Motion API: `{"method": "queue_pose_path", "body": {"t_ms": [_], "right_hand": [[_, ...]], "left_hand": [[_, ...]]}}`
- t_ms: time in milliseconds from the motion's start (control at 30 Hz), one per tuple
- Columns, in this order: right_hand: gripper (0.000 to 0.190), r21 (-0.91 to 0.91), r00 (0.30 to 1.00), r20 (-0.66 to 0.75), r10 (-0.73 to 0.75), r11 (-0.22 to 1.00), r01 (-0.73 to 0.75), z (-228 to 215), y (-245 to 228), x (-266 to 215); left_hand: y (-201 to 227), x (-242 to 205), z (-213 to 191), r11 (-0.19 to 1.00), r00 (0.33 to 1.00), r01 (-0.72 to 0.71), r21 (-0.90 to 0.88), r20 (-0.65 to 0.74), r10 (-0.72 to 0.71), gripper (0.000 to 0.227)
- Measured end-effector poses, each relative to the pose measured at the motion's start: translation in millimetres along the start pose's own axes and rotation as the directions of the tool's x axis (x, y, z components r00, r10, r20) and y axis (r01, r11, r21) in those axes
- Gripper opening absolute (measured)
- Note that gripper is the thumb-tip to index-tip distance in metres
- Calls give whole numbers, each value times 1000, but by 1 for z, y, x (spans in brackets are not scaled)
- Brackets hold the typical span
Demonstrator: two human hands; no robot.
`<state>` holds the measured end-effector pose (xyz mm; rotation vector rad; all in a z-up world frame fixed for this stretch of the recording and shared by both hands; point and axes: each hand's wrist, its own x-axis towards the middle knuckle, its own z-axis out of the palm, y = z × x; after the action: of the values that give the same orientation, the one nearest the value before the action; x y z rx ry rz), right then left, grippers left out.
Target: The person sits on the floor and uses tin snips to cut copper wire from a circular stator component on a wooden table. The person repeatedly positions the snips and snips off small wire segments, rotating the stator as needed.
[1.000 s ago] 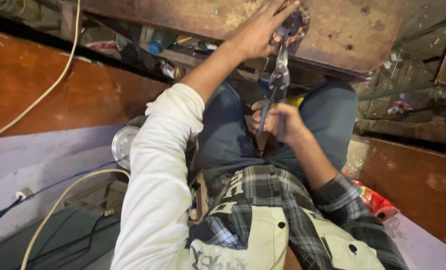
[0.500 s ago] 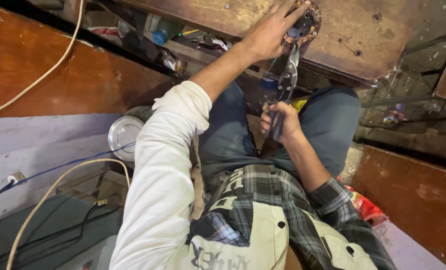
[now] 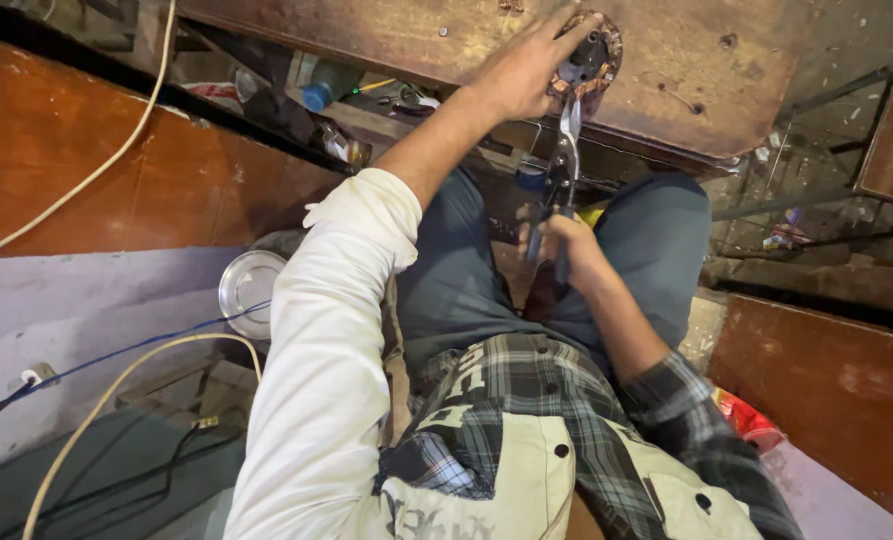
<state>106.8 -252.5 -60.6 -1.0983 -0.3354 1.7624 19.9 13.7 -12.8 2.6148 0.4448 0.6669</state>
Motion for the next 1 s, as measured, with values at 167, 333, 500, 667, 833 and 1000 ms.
{"method": "queue_pose_path", "body": {"t_ms": [167,333,500,667,833,1000], "right_hand": [[71,311,914,406,-3,941,-135,15,-24,-37],[75,302,922,386,-2,945,-124,27,-30,-42],[75,316,916,400,10,937,-148,25,-31,-35],[75,318,907,422,14,934,-162,30,-33,-28],[74,349,900,434,34,915,-202,38,-40,-25],[69,400,885,465,34,883,-245,44,-48,-26]], "left_hand": [[-4,10,-7,978,992,111,-175,86,-97,89],[-11,14,-20,969,975,137,-208,202,-95,81],[-16,10,-24,960,959,195,-201,242,-144,77],[-14,11,-25,963,987,79,-256,159,-39,80],[-12,9,-27,959,970,162,-233,218,-111,75],[-7,4,-25,971,989,52,-235,147,-17,75]]}}
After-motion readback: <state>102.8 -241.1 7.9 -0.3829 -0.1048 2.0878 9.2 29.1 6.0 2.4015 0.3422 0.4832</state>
